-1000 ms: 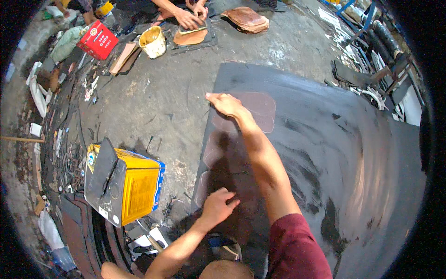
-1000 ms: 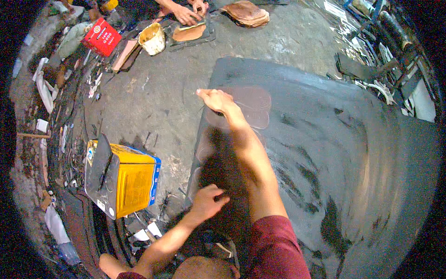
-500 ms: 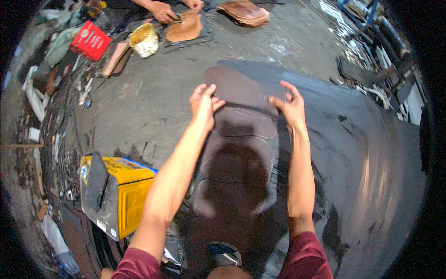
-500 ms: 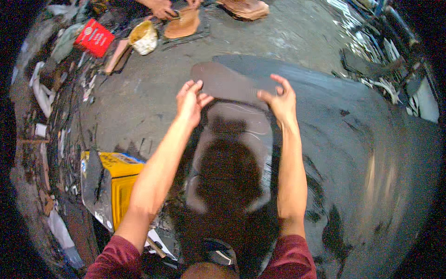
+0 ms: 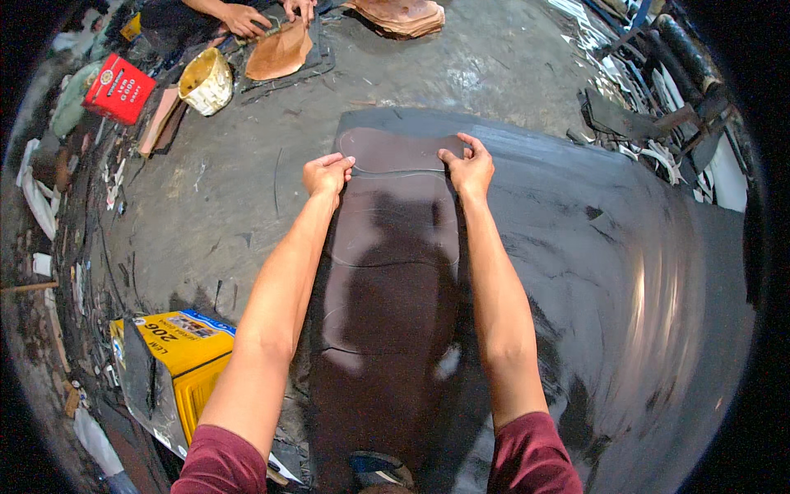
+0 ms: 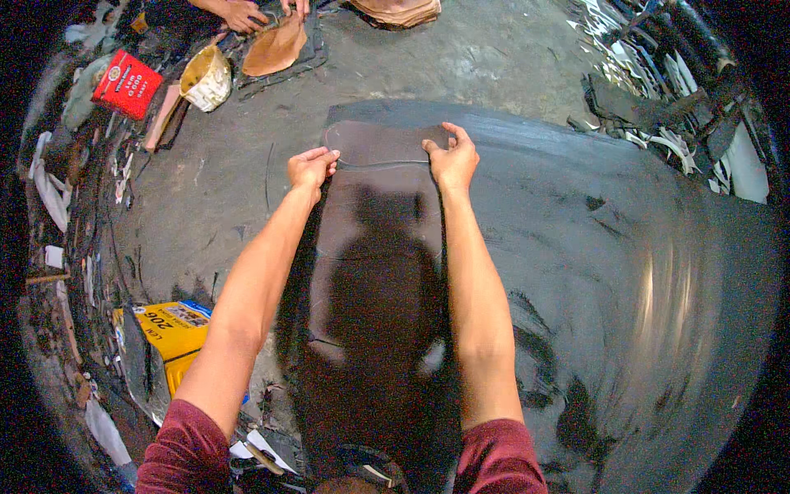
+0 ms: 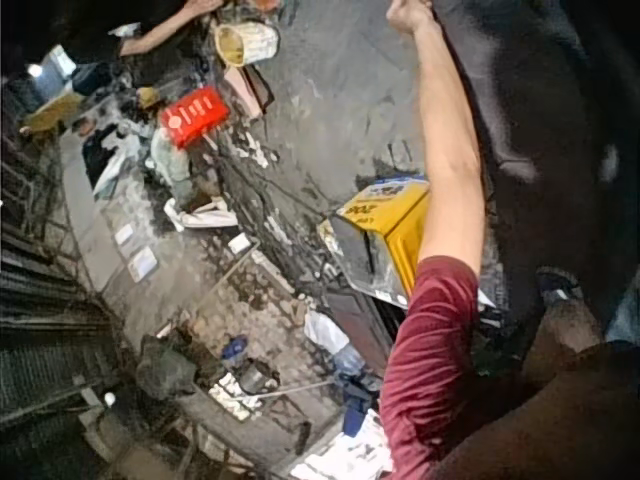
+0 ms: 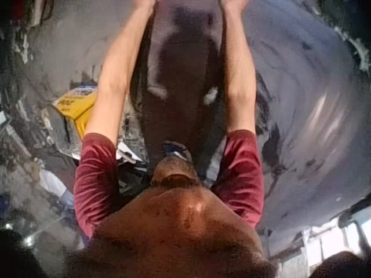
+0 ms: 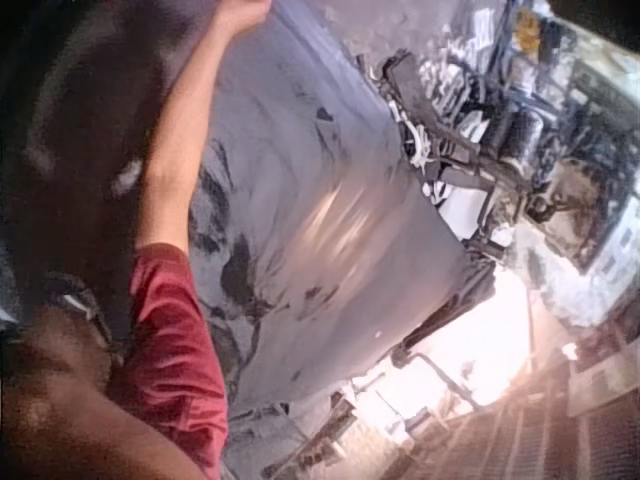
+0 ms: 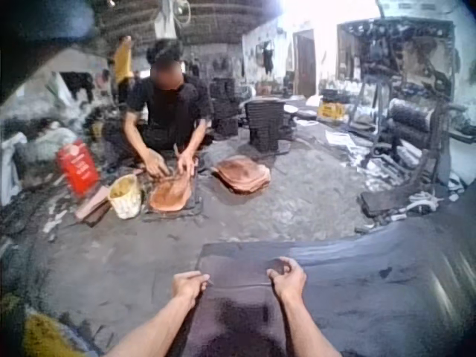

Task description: The person sits on the floor and arranges multiple brown shoe insoles in a staggered, overlapping pattern on a large dark sheet. The person repeatedly picks up, positions, and smooths the insoles by hand to form a continuous layout.

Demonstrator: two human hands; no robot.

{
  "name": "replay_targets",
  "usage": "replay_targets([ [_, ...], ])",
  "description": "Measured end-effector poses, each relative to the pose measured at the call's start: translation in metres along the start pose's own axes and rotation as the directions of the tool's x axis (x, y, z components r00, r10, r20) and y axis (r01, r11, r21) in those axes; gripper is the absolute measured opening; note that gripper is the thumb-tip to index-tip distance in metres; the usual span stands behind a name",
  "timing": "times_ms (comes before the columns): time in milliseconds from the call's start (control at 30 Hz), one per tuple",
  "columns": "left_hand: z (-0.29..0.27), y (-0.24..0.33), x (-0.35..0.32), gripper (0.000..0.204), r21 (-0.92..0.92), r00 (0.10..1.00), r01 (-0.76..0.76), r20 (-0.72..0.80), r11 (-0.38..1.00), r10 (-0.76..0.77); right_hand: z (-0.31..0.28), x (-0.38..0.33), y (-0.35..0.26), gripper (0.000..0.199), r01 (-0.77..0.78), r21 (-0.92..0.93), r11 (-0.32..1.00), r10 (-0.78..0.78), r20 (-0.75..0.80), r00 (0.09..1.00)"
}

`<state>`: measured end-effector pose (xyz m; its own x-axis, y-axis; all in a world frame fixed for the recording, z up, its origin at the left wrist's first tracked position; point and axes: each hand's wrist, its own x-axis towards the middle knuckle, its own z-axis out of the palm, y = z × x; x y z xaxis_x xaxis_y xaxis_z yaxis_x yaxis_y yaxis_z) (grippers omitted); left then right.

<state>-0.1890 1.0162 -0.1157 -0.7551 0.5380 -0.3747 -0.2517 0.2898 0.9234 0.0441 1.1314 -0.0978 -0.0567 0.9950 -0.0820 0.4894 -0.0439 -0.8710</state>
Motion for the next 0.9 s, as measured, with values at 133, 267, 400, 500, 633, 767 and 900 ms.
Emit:
replay_targets([
  [133,0.019,-0.021,-0.037,0.054,0.748,0.688,-0.547,0.147,0.376,0.711,0.015,-0.048,-0.011,0.065,0.328,-0.638,0.697,-0.446,-0.027,0.895],
  [267,0.024,-0.026,-0.031,0.062,0.836,0.604,-0.546,0.345,0.057,0.719,0.028,-0.046,0.002,0.065,0.529,-0.596,0.603,-0.522,0.207,0.828],
  [400,0.01,-0.004,-0.027,0.069,0.838,0.779,-0.542,0.473,0.063,0.411,0.029,-0.055,-0.011,0.07,0.494,-0.626,0.603,-0.445,0.25,0.86],
  [500,0.008,0.034,-0.042,0.063,0.856,0.799,-0.514,0.502,-0.057,0.331,0.034,-0.055,-0.017,0.071,0.519,-0.63,0.578,-0.45,0.285,0.846],
  [633,0.003,0.051,-0.162,0.047,0.448,0.459,-0.876,0.66,0.179,0.595,0.011,-0.046,0.002,0.072,0.449,-0.69,0.567,-0.379,0.265,0.887],
  [767,-0.13,0.049,-0.314,0.044,0.006,0.094,-0.975,0.917,0.221,0.388,-0.009,-0.193,0.022,0.06,0.581,-0.647,0.494,-0.515,0.32,0.795],
  [900,-0.304,0.022,-0.377,0.042,0.252,0.267,-0.96,0.953,0.119,0.14,-0.056,-0.419,0.052,0.057,0.641,-0.576,0.508,-0.371,0.526,0.766],
])
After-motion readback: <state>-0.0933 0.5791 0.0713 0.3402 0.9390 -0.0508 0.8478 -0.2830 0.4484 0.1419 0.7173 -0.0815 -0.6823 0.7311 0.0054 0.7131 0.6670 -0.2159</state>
